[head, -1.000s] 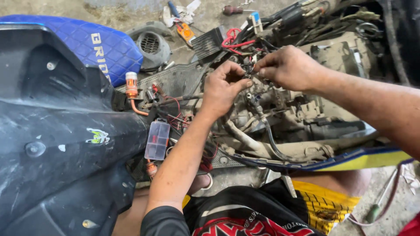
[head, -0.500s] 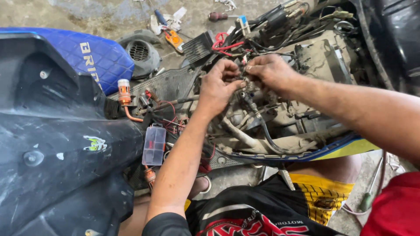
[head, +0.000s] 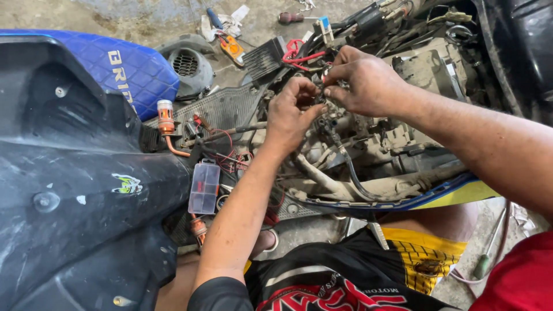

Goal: The person works on the engine area of a motorcycle, using pliers to strip and twist wires. They connect a small black component to the wiring harness and secure it with electrical tape. The person also handles a black plastic cover and adjusts various parts within the engine bay.

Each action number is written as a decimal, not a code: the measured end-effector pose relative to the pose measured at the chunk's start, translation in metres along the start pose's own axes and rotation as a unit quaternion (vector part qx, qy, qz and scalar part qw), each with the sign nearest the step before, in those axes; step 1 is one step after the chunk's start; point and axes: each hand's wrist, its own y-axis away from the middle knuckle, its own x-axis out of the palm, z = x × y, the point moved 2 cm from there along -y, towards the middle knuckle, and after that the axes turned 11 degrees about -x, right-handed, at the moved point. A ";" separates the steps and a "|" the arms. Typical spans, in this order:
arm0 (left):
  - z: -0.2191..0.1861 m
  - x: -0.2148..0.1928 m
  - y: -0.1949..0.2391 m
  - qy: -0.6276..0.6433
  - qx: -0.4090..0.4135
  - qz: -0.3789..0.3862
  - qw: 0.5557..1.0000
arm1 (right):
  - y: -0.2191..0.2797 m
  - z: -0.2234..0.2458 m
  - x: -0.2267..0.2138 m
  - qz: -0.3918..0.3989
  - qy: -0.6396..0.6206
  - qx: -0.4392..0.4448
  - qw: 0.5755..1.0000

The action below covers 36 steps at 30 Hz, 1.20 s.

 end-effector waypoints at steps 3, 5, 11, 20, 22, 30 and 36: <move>0.008 0.004 0.001 0.024 -0.011 0.001 1.000 | -0.004 0.002 -0.004 0.025 -0.050 0.044 0.997; 0.005 0.002 0.001 0.008 -0.003 -0.002 1.000 | -0.005 -0.004 -0.002 0.020 -0.123 0.089 0.988; 0.012 0.005 -0.003 0.066 -0.042 0.006 0.997 | -0.004 -0.021 0.020 -0.039 -0.412 0.118 0.903; 0.016 0.000 -0.010 0.107 -0.069 0.039 0.991 | -0.004 -0.044 0.030 -0.046 -0.517 0.042 0.854; 0.009 -0.001 -0.008 0.088 -0.051 0.035 0.994 | -0.005 -0.040 0.027 -0.051 -0.470 0.009 0.881; 0.003 -0.003 -0.008 0.110 -0.117 0.042 0.986 | 0.006 -0.031 0.018 -0.132 -0.236 0.037 0.962; 0.018 0.003 -0.013 0.143 -0.103 0.045 0.983 | 0.012 -0.033 0.023 -0.175 -0.206 -0.007 0.963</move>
